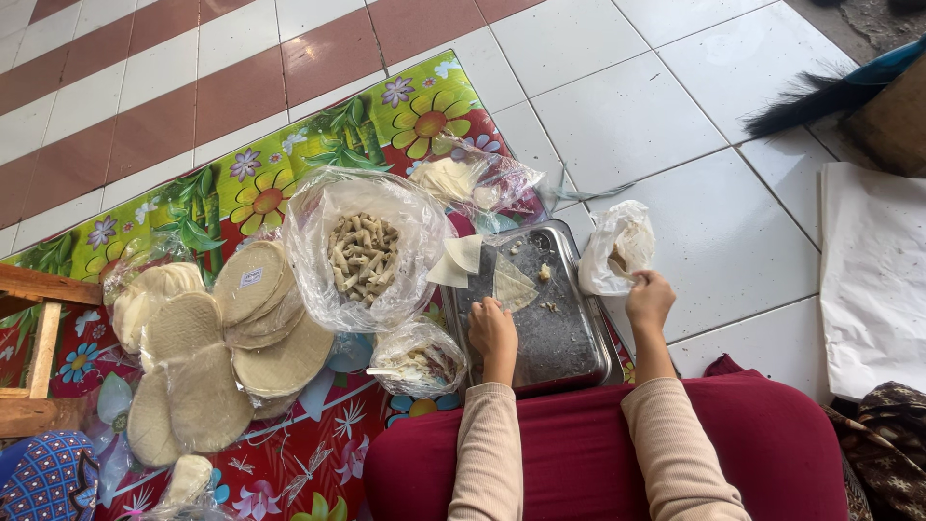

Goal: The person prepares food items by placing small pieces of filling onto thin dough triangles and rolling them by hand on a tray.

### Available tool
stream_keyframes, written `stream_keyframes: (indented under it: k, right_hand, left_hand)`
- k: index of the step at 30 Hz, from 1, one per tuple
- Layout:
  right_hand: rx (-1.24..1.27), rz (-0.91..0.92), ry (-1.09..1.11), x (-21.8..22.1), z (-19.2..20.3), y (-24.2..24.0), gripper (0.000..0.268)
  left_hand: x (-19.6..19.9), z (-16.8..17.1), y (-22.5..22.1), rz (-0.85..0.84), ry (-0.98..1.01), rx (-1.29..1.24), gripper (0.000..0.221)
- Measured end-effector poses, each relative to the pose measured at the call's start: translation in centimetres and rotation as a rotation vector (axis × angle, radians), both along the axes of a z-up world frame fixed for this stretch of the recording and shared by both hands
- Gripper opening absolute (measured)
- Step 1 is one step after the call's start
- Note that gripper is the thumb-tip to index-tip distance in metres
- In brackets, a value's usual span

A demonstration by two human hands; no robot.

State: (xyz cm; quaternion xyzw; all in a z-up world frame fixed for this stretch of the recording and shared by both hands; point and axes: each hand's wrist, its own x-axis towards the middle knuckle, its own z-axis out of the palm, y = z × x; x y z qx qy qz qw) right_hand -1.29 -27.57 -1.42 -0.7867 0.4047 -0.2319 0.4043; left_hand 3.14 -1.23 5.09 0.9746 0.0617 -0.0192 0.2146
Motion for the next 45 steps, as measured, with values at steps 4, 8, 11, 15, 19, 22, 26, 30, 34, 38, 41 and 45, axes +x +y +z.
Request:
stream_keyframes:
  k: [4,8,11,15,19,22,26,30,34,38,41,45]
  right_hand:
    - [0.162,-0.204,-0.063,-0.4,-0.7,-1.3,0.020]
    - [0.158,-0.249,-0.148,-1.4,0.1,-1.9,0.019]
    - [0.207,-0.248,-0.177,-2.5,2.3,-1.0,0.019]
    - [0.361,-0.213,-0.249,-4.5,7.0,1.6,0.018]
    - [0.524,-0.010,-0.414,-4.2,8.4,4.8,0.015]
    - [0.449,0.190,-0.327,-3.2,8.0,8.7,0.017]
    - [0.111,0.317,-0.243,-2.2,7.3,13.5,0.015]
    - [-0.241,0.424,-0.328,-2.0,6.6,15.3,0.014]
    - [-0.505,0.526,-0.250,-2.2,6.3,15.5,0.019]
    - [-0.643,0.558,-0.288,-2.6,6.6,15.5,0.029]
    - [-0.683,0.562,-0.278,-2.8,7.1,15.4,0.031]
    - [-0.689,0.557,-0.281,-2.9,7.7,15.5,0.031]
  left_hand:
    - [0.1,-0.6,0.0,-0.016,-0.002,-0.046,0.023]
    - [0.2,-0.7,-0.1,0.002,-0.015,-0.113,0.027]
    - [0.2,0.0,0.1,0.018,0.012,0.003,0.028]
    - [0.2,-0.4,0.1,0.015,0.059,0.099,0.025]
    - [0.1,-0.9,0.1,-0.004,0.018,0.039,0.018]
    - [-0.2,0.2,0.1,0.003,0.032,-0.040,0.021]
    - [-0.3,0.5,-0.1,0.012,-0.017,0.002,0.031]
    - [-0.1,-0.7,-0.2,0.007,-0.049,-0.026,0.031]
    - [0.1,-1.3,0.1,0.020,-0.038,-0.150,0.028]
    - [0.3,-1.7,0.1,0.029,-0.036,-0.193,0.023]
    - [0.4,-2.3,0.1,0.021,-0.070,-0.201,0.024]
    - [0.9,-3.7,0.2,-0.026,-0.138,-0.278,0.018]
